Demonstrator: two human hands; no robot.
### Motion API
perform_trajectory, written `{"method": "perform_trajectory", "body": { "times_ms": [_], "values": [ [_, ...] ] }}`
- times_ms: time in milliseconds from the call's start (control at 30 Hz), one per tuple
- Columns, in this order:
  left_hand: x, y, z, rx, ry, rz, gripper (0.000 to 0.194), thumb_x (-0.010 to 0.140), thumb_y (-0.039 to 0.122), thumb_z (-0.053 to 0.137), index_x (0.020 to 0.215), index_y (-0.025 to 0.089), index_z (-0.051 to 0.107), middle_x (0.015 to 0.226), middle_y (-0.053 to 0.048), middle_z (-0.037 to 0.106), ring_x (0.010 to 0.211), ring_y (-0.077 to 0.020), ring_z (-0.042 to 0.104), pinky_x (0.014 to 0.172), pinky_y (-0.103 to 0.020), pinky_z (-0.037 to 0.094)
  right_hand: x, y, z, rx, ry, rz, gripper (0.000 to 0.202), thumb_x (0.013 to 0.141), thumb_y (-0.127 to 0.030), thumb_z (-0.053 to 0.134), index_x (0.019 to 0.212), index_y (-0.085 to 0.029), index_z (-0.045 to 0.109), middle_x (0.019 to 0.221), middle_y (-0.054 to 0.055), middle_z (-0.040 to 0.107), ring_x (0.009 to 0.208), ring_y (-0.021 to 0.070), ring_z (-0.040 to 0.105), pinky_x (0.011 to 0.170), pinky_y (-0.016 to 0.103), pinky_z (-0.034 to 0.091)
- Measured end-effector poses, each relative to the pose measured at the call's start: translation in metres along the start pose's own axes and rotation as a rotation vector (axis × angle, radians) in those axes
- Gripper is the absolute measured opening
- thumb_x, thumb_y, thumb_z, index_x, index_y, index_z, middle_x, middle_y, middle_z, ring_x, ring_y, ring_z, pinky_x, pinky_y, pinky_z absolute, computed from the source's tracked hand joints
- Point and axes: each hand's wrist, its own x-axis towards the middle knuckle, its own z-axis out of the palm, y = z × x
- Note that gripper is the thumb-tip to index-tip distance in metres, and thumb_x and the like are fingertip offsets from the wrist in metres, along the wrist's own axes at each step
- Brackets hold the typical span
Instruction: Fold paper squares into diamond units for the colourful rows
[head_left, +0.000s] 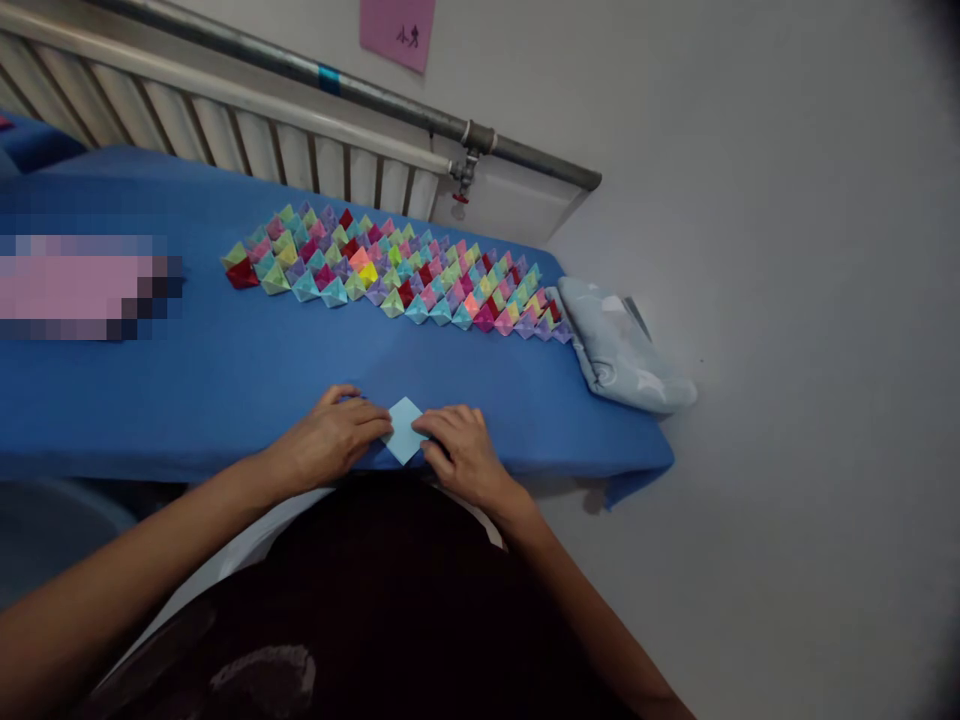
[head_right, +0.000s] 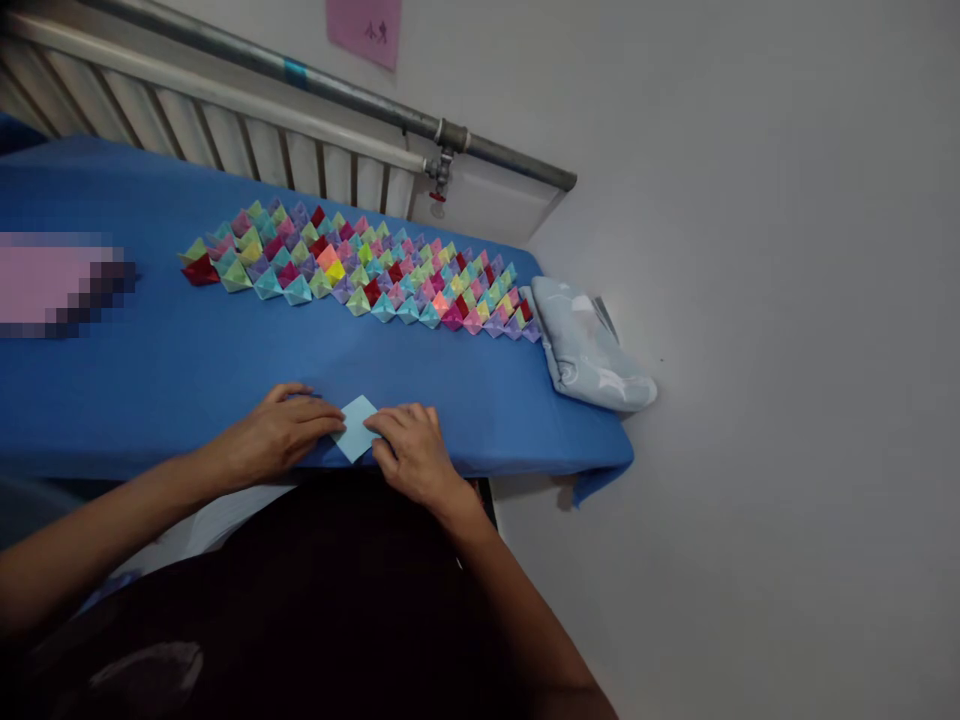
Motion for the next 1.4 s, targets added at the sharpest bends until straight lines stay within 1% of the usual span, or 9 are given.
{"method": "perform_trajectory", "body": {
  "times_ms": [167, 367, 533, 733, 833, 933, 1033, 1167, 1400],
  "values": [
    [-0.008, 0.001, -0.001, 0.154, 0.095, 0.082, 0.023, 0.090, 0.024, 0.053, 0.104, 0.025, 0.071, 0.110, -0.007, 0.074, 0.104, -0.0254, 0.063, 0.106, -0.047, 0.027, -0.007, 0.002, -0.002, 0.049, 0.007, 0.037, 0.026, 0.081, -0.023, 0.068, 0.107, -0.022, 0.066, 0.111, 0.003, 0.071, 0.103, 0.0220, 0.055, 0.090, 0.036, 0.032],
    [-0.006, -0.003, 0.003, 0.340, 0.231, 0.217, 0.019, 0.094, 0.031, 0.053, 0.098, 0.022, 0.070, 0.101, -0.003, 0.076, 0.094, -0.0205, 0.066, 0.101, -0.044, 0.033, -0.006, 0.003, 0.000, 0.058, 0.036, 0.063, 0.020, 0.085, -0.026, 0.068, 0.104, -0.025, 0.067, 0.109, 0.000, 0.072, 0.101, 0.0204, 0.056, 0.090, 0.035, 0.031],
    [-0.004, -0.004, 0.003, 0.396, 0.255, 0.236, 0.020, 0.097, 0.028, 0.049, 0.098, 0.023, 0.068, 0.098, -0.002, 0.076, 0.090, -0.0174, 0.067, 0.098, -0.041, 0.035, -0.007, 0.006, 0.001, 0.061, 0.038, 0.055, 0.015, 0.090, -0.031, 0.065, 0.103, -0.026, 0.067, 0.108, -0.001, 0.072, 0.101, 0.0198, 0.056, 0.089, 0.034, 0.031],
    [-0.004, 0.001, 0.001, 0.412, 0.241, 0.239, 0.019, 0.094, 0.033, 0.054, 0.102, 0.021, 0.067, 0.099, -0.004, 0.075, 0.091, -0.0198, 0.066, 0.099, -0.043, 0.034, -0.006, 0.005, 0.002, 0.040, 0.058, 0.038, 0.013, 0.095, -0.028, 0.058, 0.102, -0.026, 0.068, 0.107, -0.001, 0.073, 0.099, 0.0187, 0.056, 0.088, 0.034, 0.031],
    [-0.003, 0.002, 0.003, 0.450, 0.264, 0.237, 0.018, 0.096, 0.029, 0.051, 0.098, 0.023, 0.068, 0.096, -0.002, 0.075, 0.087, -0.0177, 0.066, 0.098, -0.042, 0.035, -0.005, 0.005, 0.004, 0.029, 0.061, 0.050, 0.014, 0.096, -0.030, 0.056, 0.101, -0.027, 0.069, 0.108, -0.001, 0.073, 0.100, 0.0191, 0.056, 0.088, 0.035, 0.032],
    [-0.003, 0.002, 0.006, 0.479, 0.293, 0.238, 0.021, 0.098, 0.023, 0.047, 0.097, 0.023, 0.068, 0.094, -0.002, 0.075, 0.083, -0.0162, 0.066, 0.097, -0.041, 0.035, -0.006, 0.004, 0.005, 0.024, 0.055, 0.063, 0.013, 0.092, -0.032, 0.061, 0.102, -0.027, 0.068, 0.110, 0.000, 0.072, 0.102, 0.0203, 0.057, 0.089, 0.035, 0.032],
    [-0.003, 0.002, 0.010, 0.471, 0.318, 0.219, 0.022, 0.098, 0.021, 0.046, 0.096, 0.022, 0.068, 0.095, -0.002, 0.075, 0.082, -0.0162, 0.065, 0.097, -0.041, 0.035, -0.007, 0.003, 0.005, 0.020, 0.067, 0.073, 0.016, 0.089, -0.027, 0.064, 0.104, -0.026, 0.068, 0.112, 0.001, 0.071, 0.101, 0.0201, 0.057, 0.088, 0.035, 0.033],
    [-0.003, 0.004, 0.013, 0.406, 0.352, 0.153, 0.020, 0.097, 0.023, 0.049, 0.093, 0.021, 0.068, 0.095, -0.002, 0.075, 0.085, -0.0169, 0.065, 0.097, -0.041, 0.035, -0.005, 0.003, 0.006, 0.031, 0.084, 0.119, 0.012, 0.092, -0.024, 0.059, 0.099, -0.025, 0.069, 0.109, 0.001, 0.071, 0.098, 0.0190, 0.058, 0.086, 0.034, 0.033],
    [-0.001, 0.004, 0.016, 0.348, 0.352, -0.037, 0.021, 0.096, 0.032, 0.052, 0.088, 0.023, 0.069, 0.095, -0.003, 0.073, 0.096, -0.0232, 0.062, 0.090, -0.042, 0.035, 0.002, 0.002, 0.010, 0.075, 0.130, 0.263, 0.010, 0.092, -0.023, 0.058, 0.090, -0.024, 0.068, 0.110, 0.003, 0.069, 0.105, 0.0197, 0.059, 0.090, 0.036, 0.034]
  ]
}}
